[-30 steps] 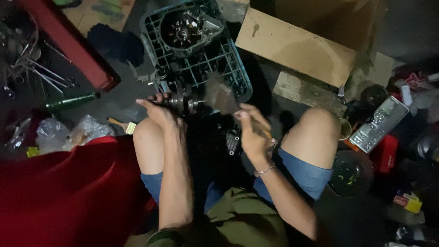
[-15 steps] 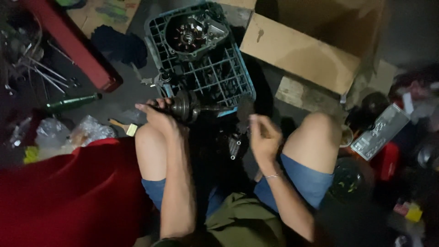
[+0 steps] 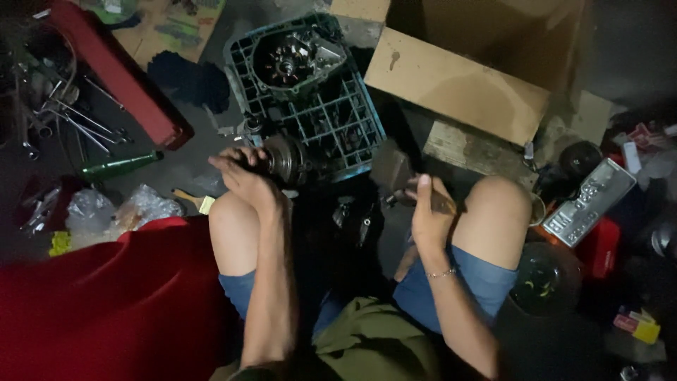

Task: The person cleans a crankshaft and other engine components using a wire brush. They scrub the crankshaft, then place it in a blue plastic crate. They also scrub a cylinder head and other parts, placing them in the crate.

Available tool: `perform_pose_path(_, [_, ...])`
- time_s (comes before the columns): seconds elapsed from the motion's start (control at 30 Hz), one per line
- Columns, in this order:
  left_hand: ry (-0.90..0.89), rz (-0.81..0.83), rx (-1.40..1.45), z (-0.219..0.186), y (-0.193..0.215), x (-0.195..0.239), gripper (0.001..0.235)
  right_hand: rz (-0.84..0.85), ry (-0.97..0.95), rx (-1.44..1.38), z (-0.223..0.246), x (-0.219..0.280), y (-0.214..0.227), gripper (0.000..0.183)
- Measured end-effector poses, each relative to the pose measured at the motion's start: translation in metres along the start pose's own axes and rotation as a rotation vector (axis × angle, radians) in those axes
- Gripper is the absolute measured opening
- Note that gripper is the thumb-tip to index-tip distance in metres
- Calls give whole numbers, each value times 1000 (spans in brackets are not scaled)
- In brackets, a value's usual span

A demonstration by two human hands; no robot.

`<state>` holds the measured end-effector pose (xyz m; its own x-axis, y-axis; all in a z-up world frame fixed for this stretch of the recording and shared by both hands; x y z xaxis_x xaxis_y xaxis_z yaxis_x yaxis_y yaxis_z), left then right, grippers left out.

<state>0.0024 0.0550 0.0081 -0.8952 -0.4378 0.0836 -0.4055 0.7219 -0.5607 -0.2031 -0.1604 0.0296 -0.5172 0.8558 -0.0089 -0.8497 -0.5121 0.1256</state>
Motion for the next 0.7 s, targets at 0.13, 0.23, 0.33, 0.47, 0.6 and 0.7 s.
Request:
perform_pose_path(0.13, [-180,308,-198,-53,-42,32,49,65,35,-26,4,-12,8,39])
perform_pose_path(0.23, [-454,566,-474,-64,-61,31,52,64,10,-40,12,-13,8,41])
perform_pose_path(0.33, [-575,696,-518,-48,-71,25,48,76,-61,-69,-2,-10,12,45])
perform_pose_path(0.47, [-527,783,-559,-9,-75,16,49,64,-148,-189,-25,-5,9,46])
perform_pose_path(0.6, [-494,785,-602,30,-69,16,48,104,-145,-199,-32,-8,8,43])
perform_pose_path(0.7, [-463,821,-635,50,-60,22,44,99,-153,-124,-28,-6,6,53])
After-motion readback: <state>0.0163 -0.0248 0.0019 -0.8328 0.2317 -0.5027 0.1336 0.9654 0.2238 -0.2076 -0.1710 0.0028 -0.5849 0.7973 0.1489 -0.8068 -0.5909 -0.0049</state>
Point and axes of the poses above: each hand's wrist, its own x-axis away from the middle knuckle, its own y-axis out of the back of the hand, z = x × y, the point moved 1 cm from there along -x, towards the middle knuckle, and after that the axes turned 1 degree about z, right-handed, at the moved point
